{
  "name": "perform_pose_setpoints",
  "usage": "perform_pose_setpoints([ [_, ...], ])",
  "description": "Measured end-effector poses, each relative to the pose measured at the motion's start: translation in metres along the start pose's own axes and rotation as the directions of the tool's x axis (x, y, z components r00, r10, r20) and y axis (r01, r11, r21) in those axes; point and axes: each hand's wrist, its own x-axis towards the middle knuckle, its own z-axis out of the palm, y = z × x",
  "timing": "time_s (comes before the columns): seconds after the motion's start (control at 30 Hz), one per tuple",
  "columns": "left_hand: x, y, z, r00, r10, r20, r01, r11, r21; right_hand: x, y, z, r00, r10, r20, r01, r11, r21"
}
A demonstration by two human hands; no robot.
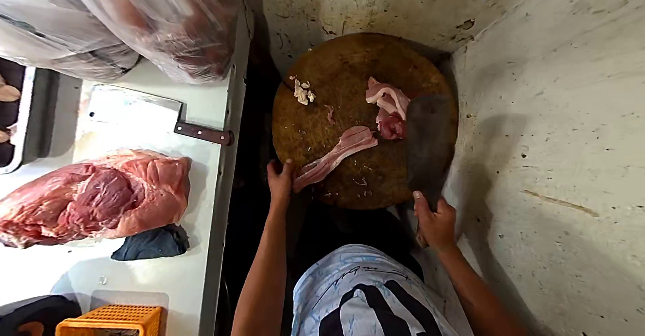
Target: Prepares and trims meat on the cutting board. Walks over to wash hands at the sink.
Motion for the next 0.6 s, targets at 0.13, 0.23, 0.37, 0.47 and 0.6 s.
perform_pose_setpoints([
  [0.13,0.038,-0.003,0.003,0.980,-0.163,0.115,0.170,0.984,-0.052,0.015,-0.028,-0.014,0.965,-0.157,-0.212,0.201,0.957,0.208],
  [0.23,0.052,-0.008,0.000,0.970,-0.190,0.151,0.202,0.977,-0.064,0.024,-0.002,-0.008,0.952,-0.148,-0.268,0.207,0.956,0.209],
  [0.37,0.053,-0.014,0.000,0.978,-0.163,0.132,0.169,0.985,-0.041,0.025,0.035,-0.004,0.981,-0.053,-0.187,0.071,0.993,0.090],
  [0.47,0.056,-0.013,0.001,0.983,-0.120,0.138,0.131,0.989,-0.074,0.015,0.047,0.004,0.983,0.062,-0.173,-0.043,0.993,0.108],
  [0.6,0.057,-0.018,-0.002,0.982,-0.102,0.157,0.117,0.989,-0.090,-0.011,0.043,0.010,0.968,0.191,-0.162,-0.174,0.978,0.112],
])
